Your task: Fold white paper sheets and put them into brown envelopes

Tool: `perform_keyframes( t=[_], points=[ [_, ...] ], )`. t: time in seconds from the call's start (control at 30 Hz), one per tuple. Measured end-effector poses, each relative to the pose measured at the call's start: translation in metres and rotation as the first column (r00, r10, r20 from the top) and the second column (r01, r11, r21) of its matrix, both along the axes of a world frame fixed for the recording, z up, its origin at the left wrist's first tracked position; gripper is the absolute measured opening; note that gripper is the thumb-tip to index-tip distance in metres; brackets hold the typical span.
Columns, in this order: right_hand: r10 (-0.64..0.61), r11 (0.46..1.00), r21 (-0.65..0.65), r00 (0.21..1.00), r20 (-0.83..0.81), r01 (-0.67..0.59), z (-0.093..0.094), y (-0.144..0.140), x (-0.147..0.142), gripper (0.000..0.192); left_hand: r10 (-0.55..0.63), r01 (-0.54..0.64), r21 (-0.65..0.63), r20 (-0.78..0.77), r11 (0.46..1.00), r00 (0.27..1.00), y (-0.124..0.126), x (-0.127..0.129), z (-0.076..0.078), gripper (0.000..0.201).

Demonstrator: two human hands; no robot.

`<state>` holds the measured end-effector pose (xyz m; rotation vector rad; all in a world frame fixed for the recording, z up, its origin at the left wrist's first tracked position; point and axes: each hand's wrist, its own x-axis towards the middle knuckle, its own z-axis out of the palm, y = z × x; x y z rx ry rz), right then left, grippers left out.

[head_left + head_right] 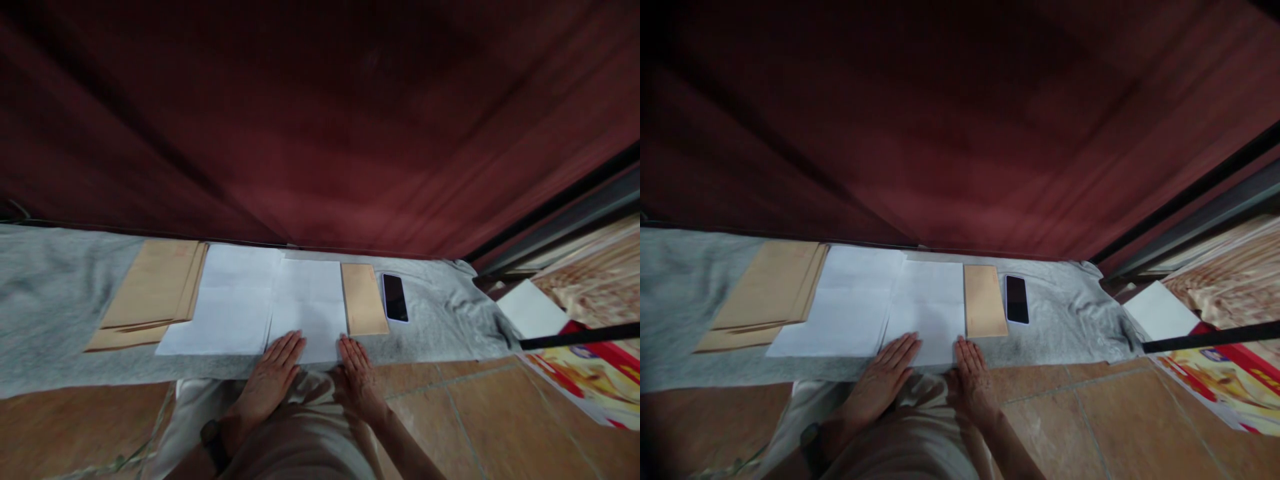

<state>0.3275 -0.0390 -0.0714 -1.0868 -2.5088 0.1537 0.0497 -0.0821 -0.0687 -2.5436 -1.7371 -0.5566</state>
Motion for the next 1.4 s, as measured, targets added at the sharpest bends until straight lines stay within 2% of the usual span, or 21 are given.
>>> perform_keyframes(
  t=[0.3,0.43,0.7,0.87,0.97,1.17,1.3,1.4],
  points=[
    [0.067,0.994,-0.088,0.998,0.013,-0.066,0.01,0.0,-0.03,0.065,0.016,-0.015,-0.071,0.014,0.997,1.0,0.002,0.001,0.006,0.051],
    [0.075,0.991,-0.112,0.997,-0.007,-0.075,0.014,0.005,-0.027,0.061,0.029,-0.029,-0.157,-0.002,0.987,1.0,0.002,0.0,0.011,0.051],
    [0.035,0.987,-0.149,0.992,-0.122,-0.053,0.011,0.017,-0.015,0.067,0.011,-0.022,-0.323,-0.036,0.946,0.999,0.009,-0.005,0.034,0.06],
    [0.054,0.968,-0.233,0.986,-0.159,-0.091,0.014,0.022,-0.001,0.088,-0.03,0.029,-0.32,0.002,0.947,1.0,-0.009,-0.007,0.042,0.058],
    [0.104,0.953,-0.264,0.978,-0.183,-0.151,0.018,0.023,0.005,0.092,-0.056,0.053,-0.31,0.002,0.949,0.998,-0.019,-0.015,0.044,0.057],
    [0.118,0.918,-0.332,0.948,-0.294,-0.217,0.026,0.025,0.011,0.089,-0.012,0.031,-0.188,0.103,0.982,0.995,-0.016,-0.052,0.042,0.071],
    [0.117,0.915,-0.338,0.946,-0.302,-0.221,0.028,0.026,0.009,0.076,0.063,-0.024,-0.168,0.228,0.985,0.972,-0.004,-0.068,0.034,0.06],
    [0.124,0.911,-0.34,0.942,-0.312,-0.233,0.027,0.026,0.008,0.067,0.083,-0.037,-0.185,0.25,0.982,0.965,0.006,-0.069,0.029,0.059]
  ],
)
